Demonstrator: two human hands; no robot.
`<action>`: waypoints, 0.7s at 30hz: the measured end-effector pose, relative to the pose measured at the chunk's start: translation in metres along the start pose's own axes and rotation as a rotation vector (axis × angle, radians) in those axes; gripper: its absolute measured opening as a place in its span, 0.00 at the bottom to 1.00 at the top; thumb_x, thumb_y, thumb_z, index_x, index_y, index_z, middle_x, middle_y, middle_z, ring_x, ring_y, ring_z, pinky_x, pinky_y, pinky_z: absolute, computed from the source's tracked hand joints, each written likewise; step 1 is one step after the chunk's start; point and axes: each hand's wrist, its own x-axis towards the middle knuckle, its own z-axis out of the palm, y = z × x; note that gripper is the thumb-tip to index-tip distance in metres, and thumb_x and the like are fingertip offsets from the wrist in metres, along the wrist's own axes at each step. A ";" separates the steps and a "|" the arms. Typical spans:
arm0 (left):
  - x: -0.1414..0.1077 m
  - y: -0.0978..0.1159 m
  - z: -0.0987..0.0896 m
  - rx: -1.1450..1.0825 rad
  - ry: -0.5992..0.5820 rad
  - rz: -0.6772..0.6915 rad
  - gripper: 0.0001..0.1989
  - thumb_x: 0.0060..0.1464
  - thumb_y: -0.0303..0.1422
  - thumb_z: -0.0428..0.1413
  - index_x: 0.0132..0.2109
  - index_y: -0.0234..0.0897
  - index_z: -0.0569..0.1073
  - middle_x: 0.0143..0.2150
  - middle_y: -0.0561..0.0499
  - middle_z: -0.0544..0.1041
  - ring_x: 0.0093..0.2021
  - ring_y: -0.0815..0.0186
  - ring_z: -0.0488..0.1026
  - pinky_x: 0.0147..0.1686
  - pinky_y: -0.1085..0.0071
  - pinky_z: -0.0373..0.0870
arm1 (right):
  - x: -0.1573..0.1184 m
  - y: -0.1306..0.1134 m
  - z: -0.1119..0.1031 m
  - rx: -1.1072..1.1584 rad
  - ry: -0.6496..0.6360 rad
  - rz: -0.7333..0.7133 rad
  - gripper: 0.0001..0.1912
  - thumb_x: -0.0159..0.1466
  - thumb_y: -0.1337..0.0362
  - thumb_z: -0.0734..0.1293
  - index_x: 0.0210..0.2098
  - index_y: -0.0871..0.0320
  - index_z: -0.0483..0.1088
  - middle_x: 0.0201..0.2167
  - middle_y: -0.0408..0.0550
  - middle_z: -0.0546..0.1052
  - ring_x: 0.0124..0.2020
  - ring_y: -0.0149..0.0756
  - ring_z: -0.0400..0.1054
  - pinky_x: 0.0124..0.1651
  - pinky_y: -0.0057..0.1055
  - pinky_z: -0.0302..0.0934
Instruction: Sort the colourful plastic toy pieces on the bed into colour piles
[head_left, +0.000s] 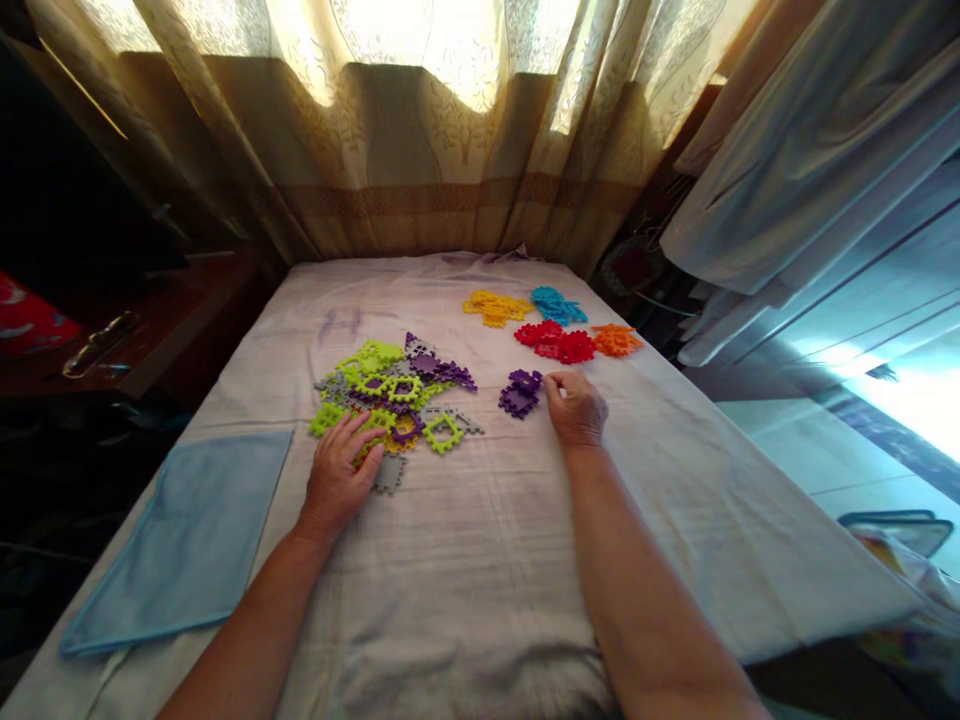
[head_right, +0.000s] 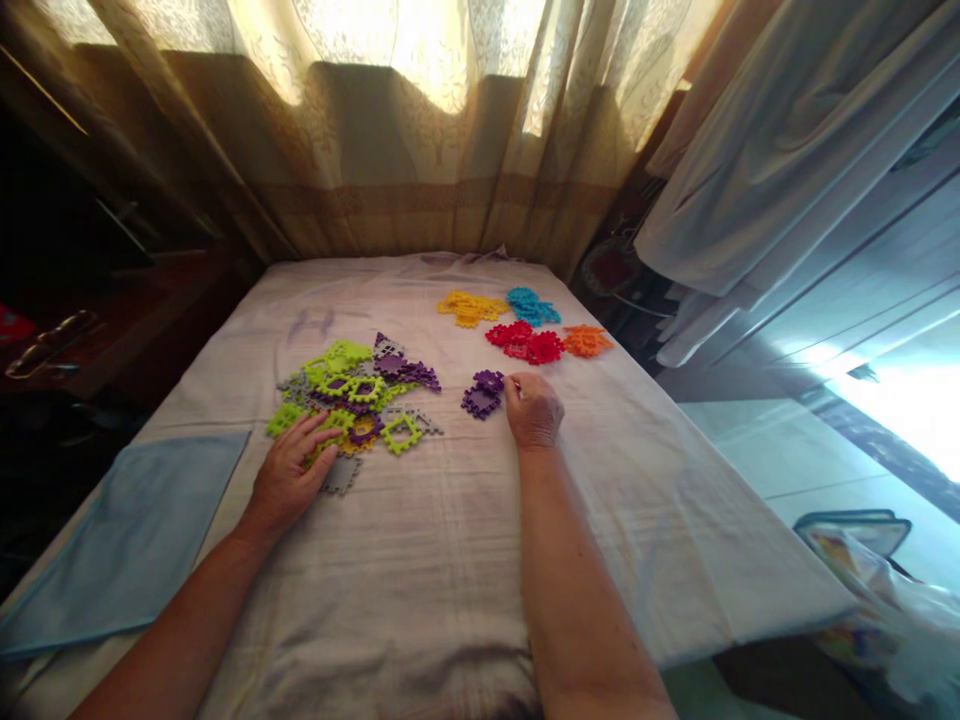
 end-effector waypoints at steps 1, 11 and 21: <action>0.000 0.000 0.000 0.000 0.000 -0.002 0.17 0.61 0.42 0.49 0.47 0.42 0.78 0.58 0.46 0.75 0.64 0.51 0.66 0.64 0.46 0.60 | -0.001 -0.002 0.001 0.006 -0.017 -0.013 0.12 0.64 0.59 0.62 0.31 0.56 0.75 0.33 0.51 0.79 0.35 0.39 0.70 0.41 0.33 0.61; -0.001 -0.001 0.002 -0.009 0.014 0.000 0.17 0.60 0.42 0.49 0.46 0.42 0.79 0.58 0.46 0.75 0.63 0.51 0.66 0.64 0.46 0.60 | -0.006 -0.045 -0.002 -0.059 -0.179 -0.152 0.12 0.66 0.62 0.62 0.31 0.57 0.75 0.34 0.52 0.79 0.39 0.40 0.69 0.45 0.34 0.57; 0.001 -0.004 0.003 -0.008 0.017 -0.006 0.17 0.61 0.43 0.49 0.47 0.43 0.79 0.58 0.46 0.76 0.64 0.52 0.66 0.64 0.46 0.61 | -0.010 -0.106 0.023 -0.203 -0.499 -0.210 0.12 0.66 0.62 0.65 0.47 0.55 0.75 0.44 0.53 0.80 0.52 0.45 0.62 0.51 0.41 0.47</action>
